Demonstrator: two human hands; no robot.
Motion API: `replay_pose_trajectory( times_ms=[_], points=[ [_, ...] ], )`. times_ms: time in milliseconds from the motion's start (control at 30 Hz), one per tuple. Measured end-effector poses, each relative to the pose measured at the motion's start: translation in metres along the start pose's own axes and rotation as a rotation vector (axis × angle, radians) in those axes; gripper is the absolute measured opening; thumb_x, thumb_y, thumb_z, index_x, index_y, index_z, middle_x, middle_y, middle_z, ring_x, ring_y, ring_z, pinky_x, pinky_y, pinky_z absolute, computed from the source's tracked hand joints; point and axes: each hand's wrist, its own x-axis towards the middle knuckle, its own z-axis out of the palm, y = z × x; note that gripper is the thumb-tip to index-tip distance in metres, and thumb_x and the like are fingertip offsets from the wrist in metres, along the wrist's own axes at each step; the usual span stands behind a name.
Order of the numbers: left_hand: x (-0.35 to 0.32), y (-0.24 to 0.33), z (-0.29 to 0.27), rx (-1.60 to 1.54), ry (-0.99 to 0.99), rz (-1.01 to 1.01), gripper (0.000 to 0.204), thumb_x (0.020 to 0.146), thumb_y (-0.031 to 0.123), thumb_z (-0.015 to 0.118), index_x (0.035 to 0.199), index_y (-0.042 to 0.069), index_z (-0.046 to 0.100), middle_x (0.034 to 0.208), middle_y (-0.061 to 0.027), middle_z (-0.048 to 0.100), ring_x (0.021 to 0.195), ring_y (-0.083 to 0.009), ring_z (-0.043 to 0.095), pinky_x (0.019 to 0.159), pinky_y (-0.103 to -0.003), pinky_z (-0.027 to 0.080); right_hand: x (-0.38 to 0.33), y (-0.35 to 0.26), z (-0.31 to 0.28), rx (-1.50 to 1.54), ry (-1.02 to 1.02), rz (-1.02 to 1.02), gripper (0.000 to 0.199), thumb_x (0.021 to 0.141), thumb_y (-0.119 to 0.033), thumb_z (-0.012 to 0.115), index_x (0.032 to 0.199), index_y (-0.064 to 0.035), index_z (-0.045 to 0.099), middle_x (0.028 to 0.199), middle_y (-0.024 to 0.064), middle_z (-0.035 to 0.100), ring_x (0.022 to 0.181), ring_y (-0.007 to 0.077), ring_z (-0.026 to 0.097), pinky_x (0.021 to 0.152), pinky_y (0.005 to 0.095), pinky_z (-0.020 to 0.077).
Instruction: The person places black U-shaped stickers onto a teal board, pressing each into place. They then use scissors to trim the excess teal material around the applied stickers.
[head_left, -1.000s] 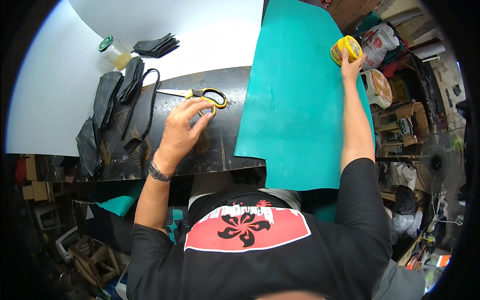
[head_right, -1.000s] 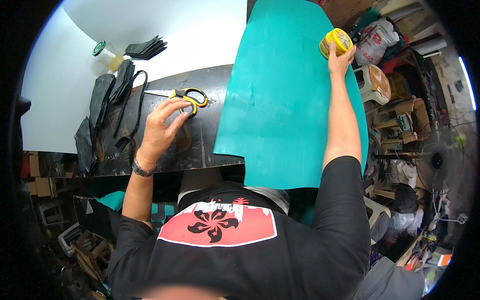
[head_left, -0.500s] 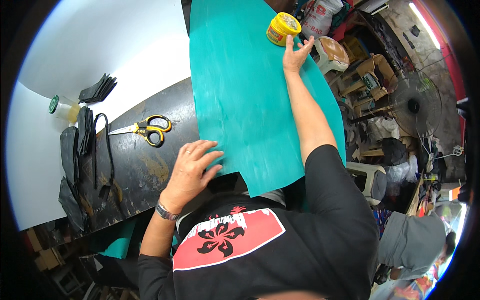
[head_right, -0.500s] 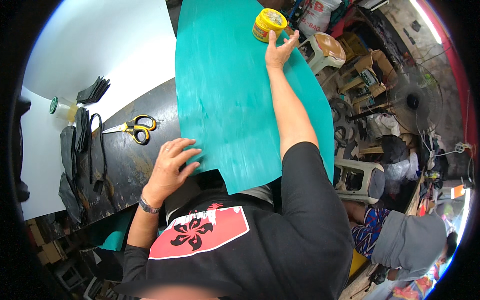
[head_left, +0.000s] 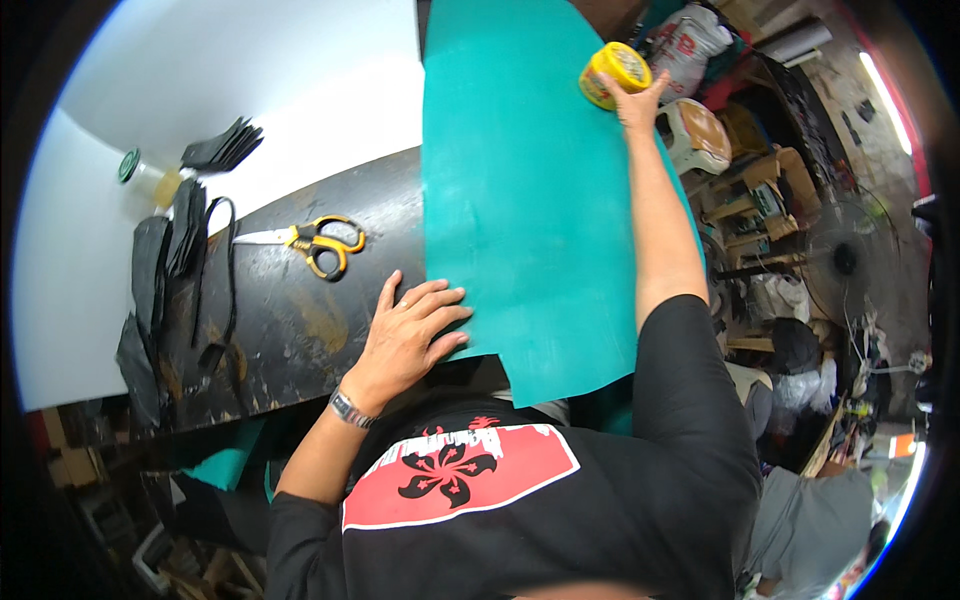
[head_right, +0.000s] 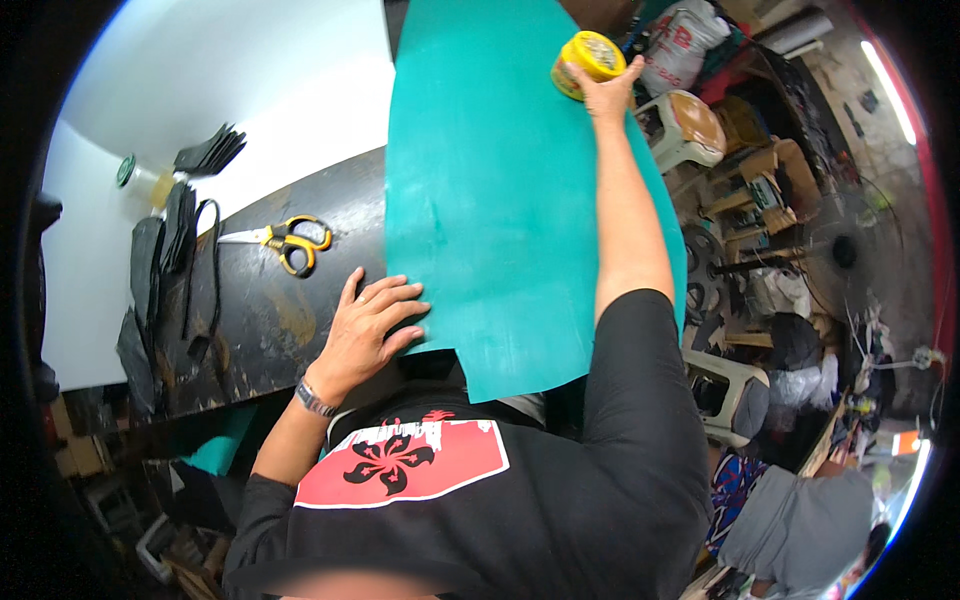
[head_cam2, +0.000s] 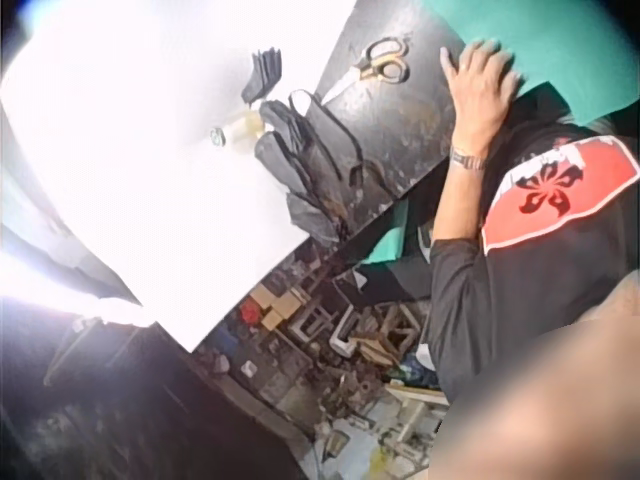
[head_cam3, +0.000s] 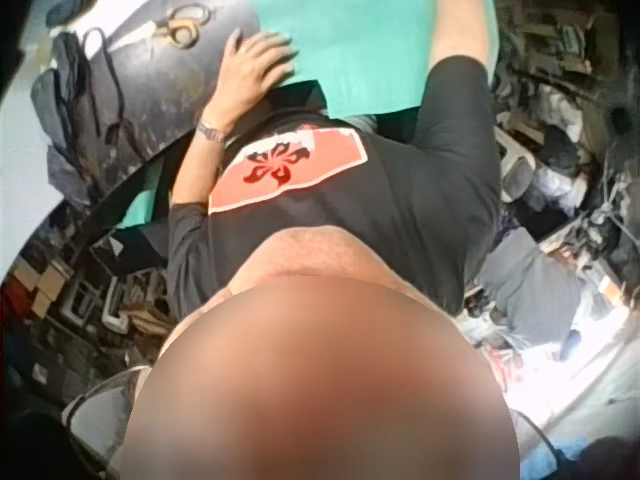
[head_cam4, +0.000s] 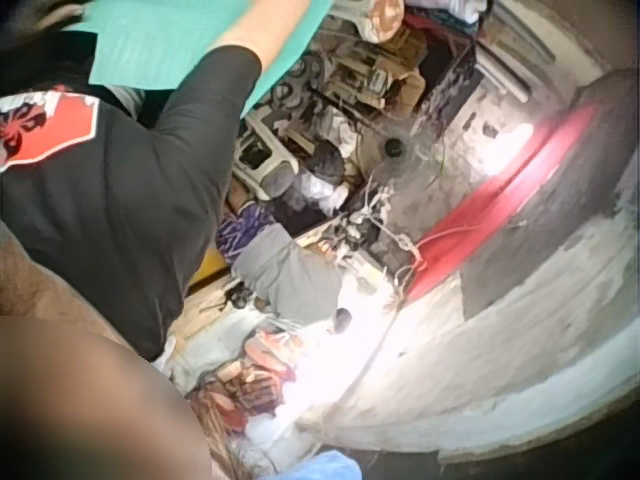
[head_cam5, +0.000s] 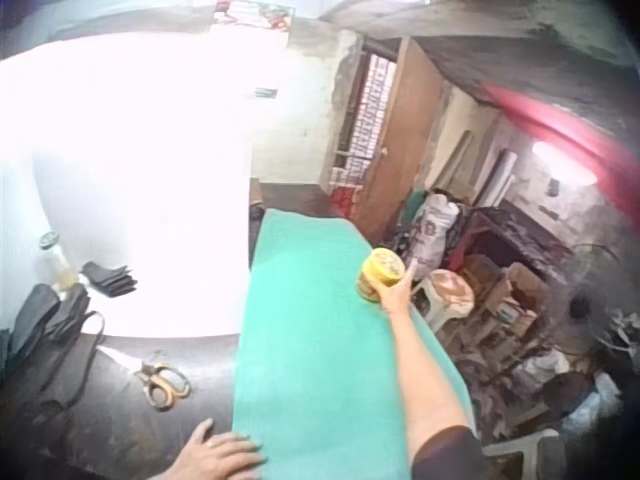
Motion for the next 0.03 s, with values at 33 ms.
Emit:
replay_pose_trajectory(
  times_ms=[33],
  points=[
    [-0.0001, -0.0010, 0.0012, -0.003, -0.005, -0.010, 0.032, 0.089, 0.030, 0.071, 0.118, 0.017, 0.069, 0.131, -0.0023, 0.062, 0.131, -0.0230, 0.051, 0.117, -0.057, 0.024, -0.0024, -0.0010, -0.0022, 0.141, -0.153, 0.119, 0.130, 0.068, -0.047, 0.090, 0.154, 0.0067, 0.009, 0.157, 0.0316, 0.023, 0.145, 0.0358, 0.033, 0.121, 0.0407, 0.0255]
  ],
)
